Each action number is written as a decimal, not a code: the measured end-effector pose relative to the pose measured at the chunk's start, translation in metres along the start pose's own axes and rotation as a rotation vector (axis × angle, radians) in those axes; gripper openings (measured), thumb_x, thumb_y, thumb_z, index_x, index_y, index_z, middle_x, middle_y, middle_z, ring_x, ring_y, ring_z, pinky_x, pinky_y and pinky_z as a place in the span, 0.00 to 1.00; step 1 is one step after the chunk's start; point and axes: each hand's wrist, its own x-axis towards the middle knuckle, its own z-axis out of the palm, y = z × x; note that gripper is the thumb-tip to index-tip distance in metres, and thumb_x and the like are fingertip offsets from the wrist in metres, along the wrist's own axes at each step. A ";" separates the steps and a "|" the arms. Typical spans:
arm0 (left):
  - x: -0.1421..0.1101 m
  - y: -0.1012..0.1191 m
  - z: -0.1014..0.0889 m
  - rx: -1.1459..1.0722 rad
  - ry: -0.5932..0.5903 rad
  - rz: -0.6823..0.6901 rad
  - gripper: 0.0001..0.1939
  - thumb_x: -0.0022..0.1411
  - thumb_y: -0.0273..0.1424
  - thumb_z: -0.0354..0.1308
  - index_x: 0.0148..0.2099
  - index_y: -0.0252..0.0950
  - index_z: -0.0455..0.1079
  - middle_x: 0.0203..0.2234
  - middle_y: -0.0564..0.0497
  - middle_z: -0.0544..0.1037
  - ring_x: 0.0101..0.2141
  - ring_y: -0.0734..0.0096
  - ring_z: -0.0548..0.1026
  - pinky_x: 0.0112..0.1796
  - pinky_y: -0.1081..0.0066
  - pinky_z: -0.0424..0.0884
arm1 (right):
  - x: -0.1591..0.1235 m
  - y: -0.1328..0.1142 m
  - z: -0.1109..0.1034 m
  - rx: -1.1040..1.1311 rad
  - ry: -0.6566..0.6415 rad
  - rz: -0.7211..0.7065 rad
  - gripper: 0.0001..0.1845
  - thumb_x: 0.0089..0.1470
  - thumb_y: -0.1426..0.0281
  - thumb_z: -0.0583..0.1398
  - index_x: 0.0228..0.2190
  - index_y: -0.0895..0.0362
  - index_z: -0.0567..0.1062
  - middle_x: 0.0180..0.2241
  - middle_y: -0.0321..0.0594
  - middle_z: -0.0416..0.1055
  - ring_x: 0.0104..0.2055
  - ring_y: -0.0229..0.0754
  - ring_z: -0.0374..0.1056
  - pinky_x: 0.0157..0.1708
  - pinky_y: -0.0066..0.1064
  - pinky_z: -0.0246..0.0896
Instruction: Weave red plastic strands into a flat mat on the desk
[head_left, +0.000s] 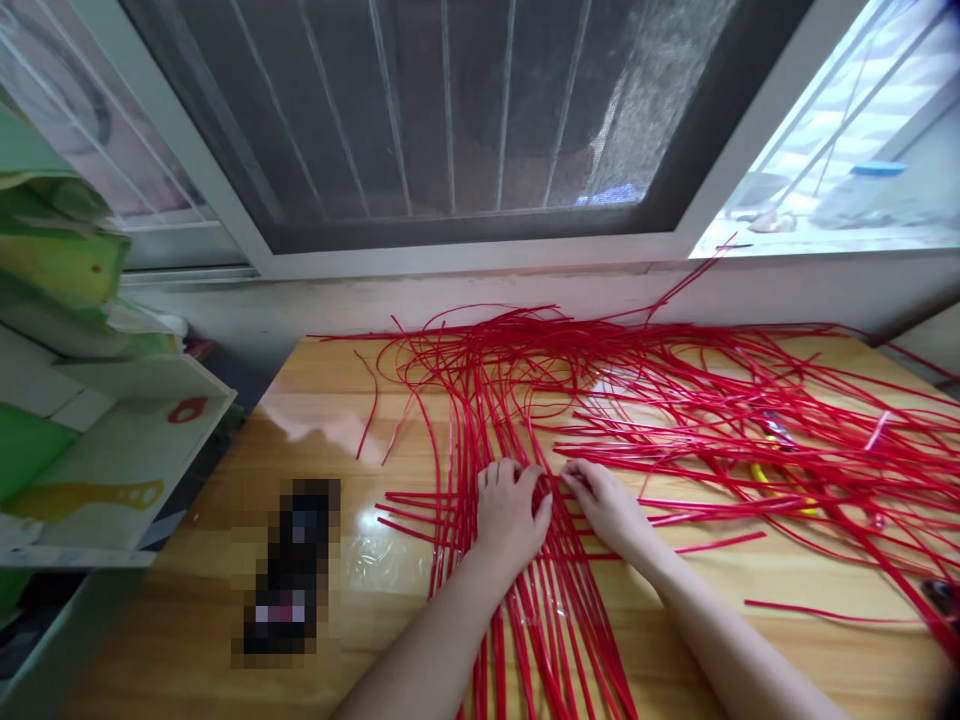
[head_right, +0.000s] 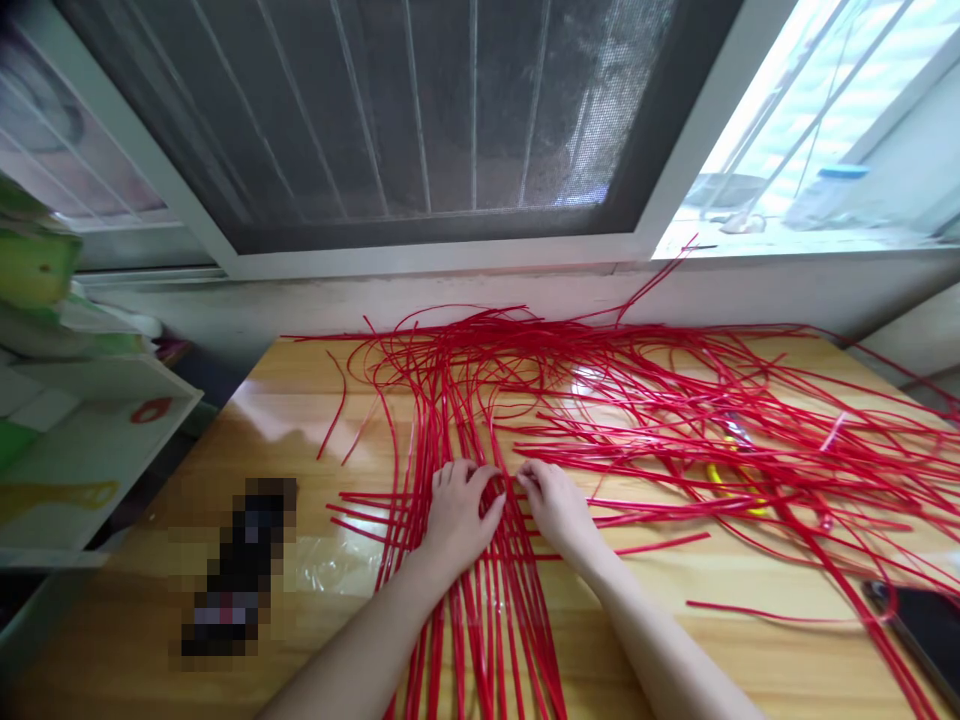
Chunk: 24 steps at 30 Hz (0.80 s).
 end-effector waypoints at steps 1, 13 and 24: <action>0.000 0.000 0.000 -0.006 0.000 -0.002 0.15 0.56 0.37 0.50 0.47 0.42 0.65 0.38 0.48 0.64 0.41 0.64 0.61 0.44 0.61 0.59 | 0.001 0.001 0.000 0.036 -0.007 0.020 0.10 0.52 0.64 0.49 0.29 0.55 0.67 0.30 0.41 0.70 0.34 0.44 0.66 0.34 0.34 0.60; 0.008 0.001 0.008 -0.148 0.031 -0.110 0.10 0.53 0.39 0.54 0.37 0.44 0.71 0.34 0.51 0.66 0.40 0.67 0.64 0.43 0.63 0.59 | 0.004 0.005 -0.003 0.185 -0.066 0.064 0.12 0.51 0.62 0.51 0.31 0.55 0.68 0.31 0.41 0.71 0.35 0.44 0.66 0.37 0.36 0.61; 0.008 0.005 0.009 -0.154 0.053 -0.163 0.12 0.50 0.39 0.57 0.39 0.43 0.70 0.35 0.51 0.66 0.41 0.65 0.63 0.45 0.62 0.59 | 0.003 0.003 -0.010 0.307 -0.142 -0.012 0.14 0.50 0.61 0.53 0.34 0.55 0.71 0.35 0.42 0.71 0.39 0.45 0.67 0.41 0.37 0.61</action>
